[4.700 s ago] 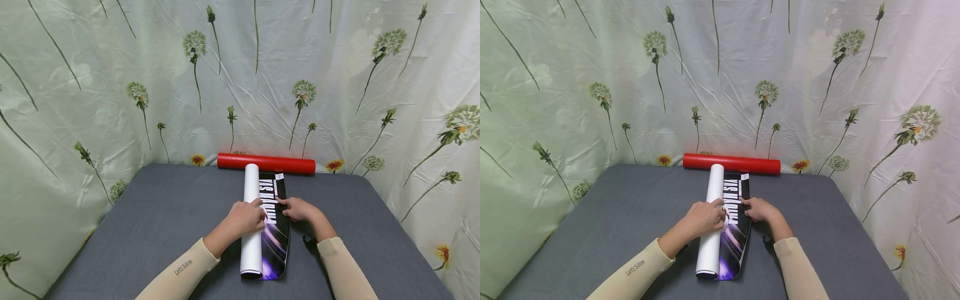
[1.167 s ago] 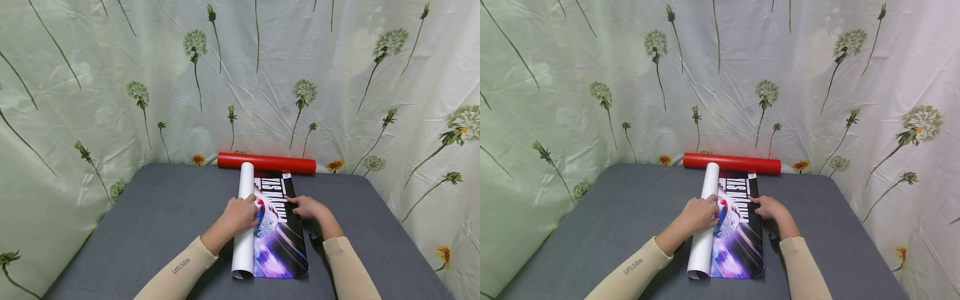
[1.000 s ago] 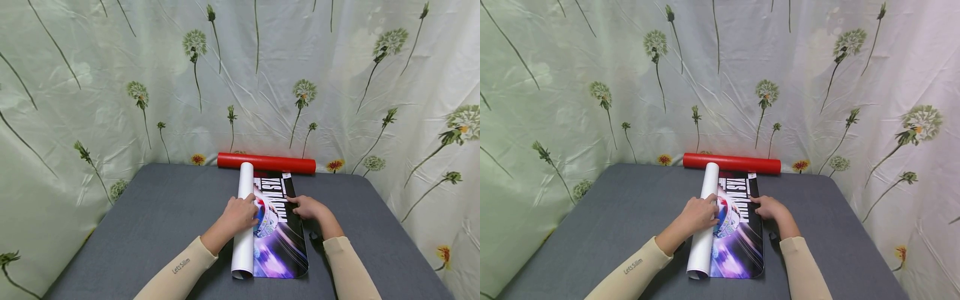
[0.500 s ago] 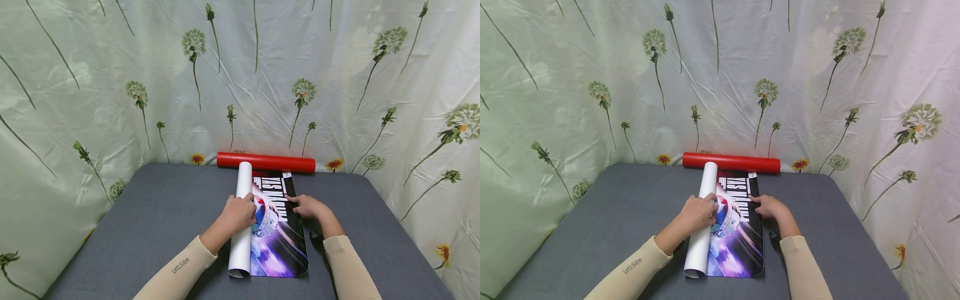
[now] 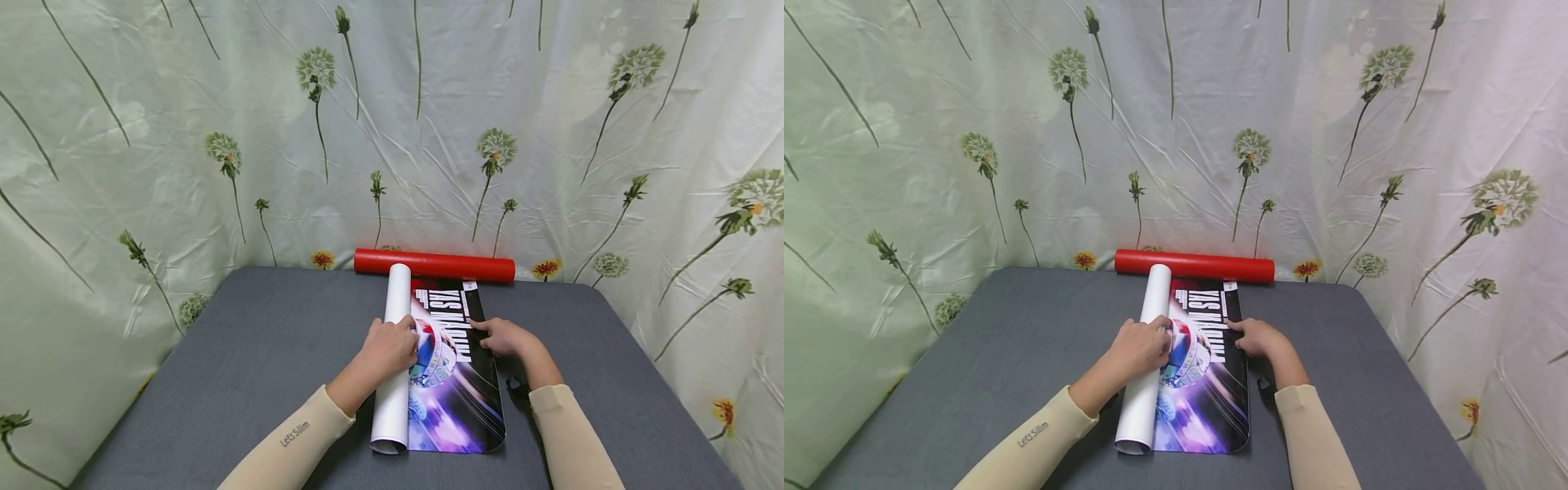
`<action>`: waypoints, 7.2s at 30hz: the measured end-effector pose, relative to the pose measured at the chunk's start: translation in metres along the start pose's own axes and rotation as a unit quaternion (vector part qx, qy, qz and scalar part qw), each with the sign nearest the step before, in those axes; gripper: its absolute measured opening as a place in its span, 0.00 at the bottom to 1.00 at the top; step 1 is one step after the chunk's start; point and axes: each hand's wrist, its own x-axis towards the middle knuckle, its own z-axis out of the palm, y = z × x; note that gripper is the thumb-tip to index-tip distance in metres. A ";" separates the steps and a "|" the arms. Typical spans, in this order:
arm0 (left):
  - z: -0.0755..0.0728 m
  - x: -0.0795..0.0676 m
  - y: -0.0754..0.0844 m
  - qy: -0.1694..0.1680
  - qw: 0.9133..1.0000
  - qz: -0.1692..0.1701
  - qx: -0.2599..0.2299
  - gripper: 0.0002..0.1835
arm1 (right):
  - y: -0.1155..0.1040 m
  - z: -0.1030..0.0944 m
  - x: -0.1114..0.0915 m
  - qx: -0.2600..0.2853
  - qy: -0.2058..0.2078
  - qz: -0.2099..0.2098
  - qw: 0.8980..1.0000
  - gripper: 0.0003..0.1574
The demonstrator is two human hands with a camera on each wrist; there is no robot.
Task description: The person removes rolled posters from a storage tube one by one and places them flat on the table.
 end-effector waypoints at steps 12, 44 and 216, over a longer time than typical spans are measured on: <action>-0.001 0.001 -0.001 0.001 1.000 -0.001 0.000 0.08 | 0.001 -0.002 0.001 -0.003 -0.006 0.013 1.000 0.39; -0.003 -0.001 -0.004 -0.006 1.000 -0.015 0.016 0.12 | 0.011 -0.010 -0.005 0.025 -0.010 0.014 1.000 0.39; 0.000 0.001 -0.025 -0.035 0.997 -0.068 0.014 0.10 | 0.039 -0.022 -0.009 0.023 0.030 0.090 0.995 0.41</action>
